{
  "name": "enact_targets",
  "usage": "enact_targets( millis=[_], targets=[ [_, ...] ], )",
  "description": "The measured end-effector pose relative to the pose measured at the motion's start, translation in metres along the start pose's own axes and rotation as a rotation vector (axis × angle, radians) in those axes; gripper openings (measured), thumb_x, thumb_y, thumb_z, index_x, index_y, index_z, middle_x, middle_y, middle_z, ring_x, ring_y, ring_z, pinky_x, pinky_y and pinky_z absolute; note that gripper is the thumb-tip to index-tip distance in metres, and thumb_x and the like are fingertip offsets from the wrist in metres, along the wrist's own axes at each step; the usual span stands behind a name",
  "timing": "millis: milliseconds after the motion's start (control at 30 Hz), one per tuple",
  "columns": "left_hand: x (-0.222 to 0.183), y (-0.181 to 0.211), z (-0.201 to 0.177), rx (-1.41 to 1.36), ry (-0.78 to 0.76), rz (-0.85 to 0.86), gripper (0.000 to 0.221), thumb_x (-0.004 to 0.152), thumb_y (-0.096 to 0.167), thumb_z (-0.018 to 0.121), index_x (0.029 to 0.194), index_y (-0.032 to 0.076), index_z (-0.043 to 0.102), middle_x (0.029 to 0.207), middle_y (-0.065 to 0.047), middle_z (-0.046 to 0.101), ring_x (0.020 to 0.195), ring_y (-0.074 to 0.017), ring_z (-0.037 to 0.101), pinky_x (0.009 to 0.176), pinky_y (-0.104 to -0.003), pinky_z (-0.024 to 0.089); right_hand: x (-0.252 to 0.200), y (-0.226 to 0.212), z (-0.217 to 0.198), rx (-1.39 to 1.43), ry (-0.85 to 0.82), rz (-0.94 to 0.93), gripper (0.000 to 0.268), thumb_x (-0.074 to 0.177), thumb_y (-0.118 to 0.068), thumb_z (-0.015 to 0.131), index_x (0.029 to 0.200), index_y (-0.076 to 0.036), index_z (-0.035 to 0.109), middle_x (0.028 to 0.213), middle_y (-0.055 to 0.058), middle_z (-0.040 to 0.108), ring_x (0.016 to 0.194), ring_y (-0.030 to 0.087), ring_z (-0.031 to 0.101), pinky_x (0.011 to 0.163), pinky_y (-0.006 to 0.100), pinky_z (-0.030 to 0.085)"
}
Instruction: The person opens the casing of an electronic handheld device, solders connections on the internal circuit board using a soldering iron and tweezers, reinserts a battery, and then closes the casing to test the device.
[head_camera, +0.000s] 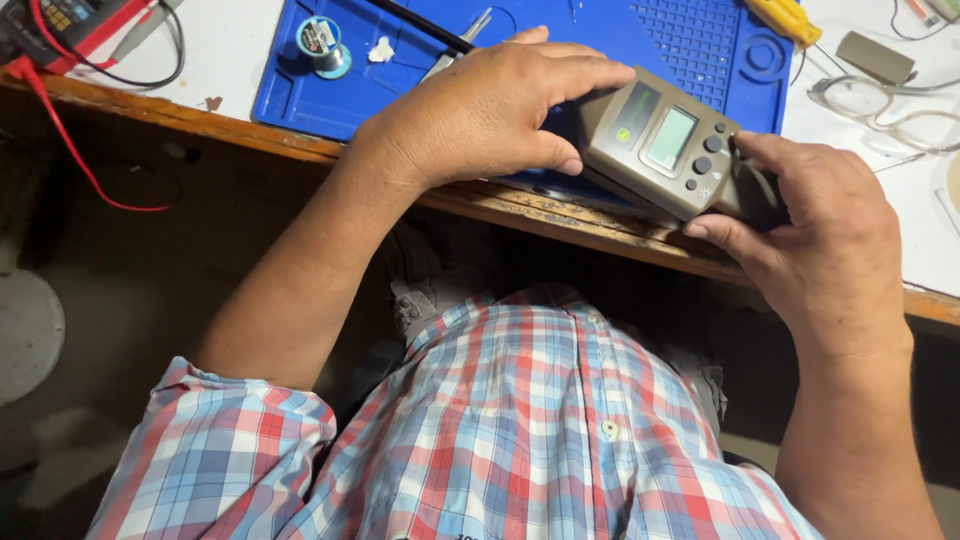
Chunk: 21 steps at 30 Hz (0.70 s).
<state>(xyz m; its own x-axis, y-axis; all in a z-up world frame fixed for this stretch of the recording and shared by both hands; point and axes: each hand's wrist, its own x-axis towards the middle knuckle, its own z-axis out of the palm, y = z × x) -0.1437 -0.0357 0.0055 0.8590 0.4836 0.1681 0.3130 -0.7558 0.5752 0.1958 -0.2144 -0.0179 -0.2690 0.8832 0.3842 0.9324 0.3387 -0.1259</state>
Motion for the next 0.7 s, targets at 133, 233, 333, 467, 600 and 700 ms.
enact_targets(
  millis=[133,233,333,467,600,700],
  targets=[
    [0.002,-0.009,0.004,0.000,-0.003,0.008,0.089,0.095,0.025,0.099,0.173,0.015,0.058,0.175,-0.010,0.066,0.160,-0.0296,0.059,0.138,-0.066,0.019,0.001,0.005,0.006,-0.024,-0.007,-0.018,0.091,0.097,-0.045,0.109,0.167,0.006,0.080,0.146,0.026,0.084,0.132,0.049,0.075,0.114,0.056,0.059],
    [0.005,-0.015,0.007,0.000,0.008,0.043,0.091,0.093,0.024,0.101,0.173,0.014,0.058,0.174,-0.012,0.066,0.160,-0.0290,0.061,0.137,-0.068,0.019,0.001,0.008,0.008,-0.042,0.011,-0.039,0.092,0.097,-0.047,0.111,0.167,0.004,0.080,0.145,0.026,0.085,0.131,0.048,0.075,0.113,0.056,0.060],
    [0.005,-0.015,0.008,-0.013,-0.011,0.016,0.090,0.092,0.026,0.101,0.171,0.014,0.059,0.172,-0.010,0.068,0.156,-0.0288,0.063,0.136,-0.068,0.018,0.001,0.008,0.009,-0.050,0.010,-0.038,0.092,0.096,-0.048,0.110,0.167,0.003,0.081,0.147,0.026,0.085,0.132,0.047,0.075,0.112,0.055,0.061],
    [0.006,-0.016,0.007,0.019,0.002,0.064,0.091,0.087,0.029,0.104,0.168,0.017,0.063,0.164,-0.009,0.073,0.143,-0.0280,0.069,0.131,-0.060,0.026,0.000,0.005,0.007,-0.024,0.005,-0.028,0.092,0.096,-0.048,0.110,0.167,0.003,0.082,0.146,0.025,0.085,0.131,0.046,0.075,0.111,0.055,0.062],
    [0.013,-0.015,0.005,0.054,-0.053,0.038,0.107,0.084,0.037,0.108,0.174,0.013,0.056,0.167,-0.010,0.070,0.145,-0.0318,0.067,0.129,-0.055,0.031,0.001,0.001,0.002,-0.001,-0.016,-0.012,0.095,0.094,-0.046,0.111,0.170,0.003,0.081,0.147,0.023,0.085,0.133,0.046,0.074,0.111,0.056,0.061],
    [0.018,-0.011,0.004,0.063,-0.094,0.009,0.110,0.084,0.037,0.108,0.176,0.016,0.053,0.172,-0.009,0.067,0.151,-0.0322,0.065,0.133,-0.057,0.027,0.000,0.002,-0.005,0.010,-0.063,0.006,0.093,0.097,-0.045,0.106,0.171,0.003,0.078,0.148,0.023,0.085,0.133,0.046,0.075,0.111,0.056,0.058]
  ],
)
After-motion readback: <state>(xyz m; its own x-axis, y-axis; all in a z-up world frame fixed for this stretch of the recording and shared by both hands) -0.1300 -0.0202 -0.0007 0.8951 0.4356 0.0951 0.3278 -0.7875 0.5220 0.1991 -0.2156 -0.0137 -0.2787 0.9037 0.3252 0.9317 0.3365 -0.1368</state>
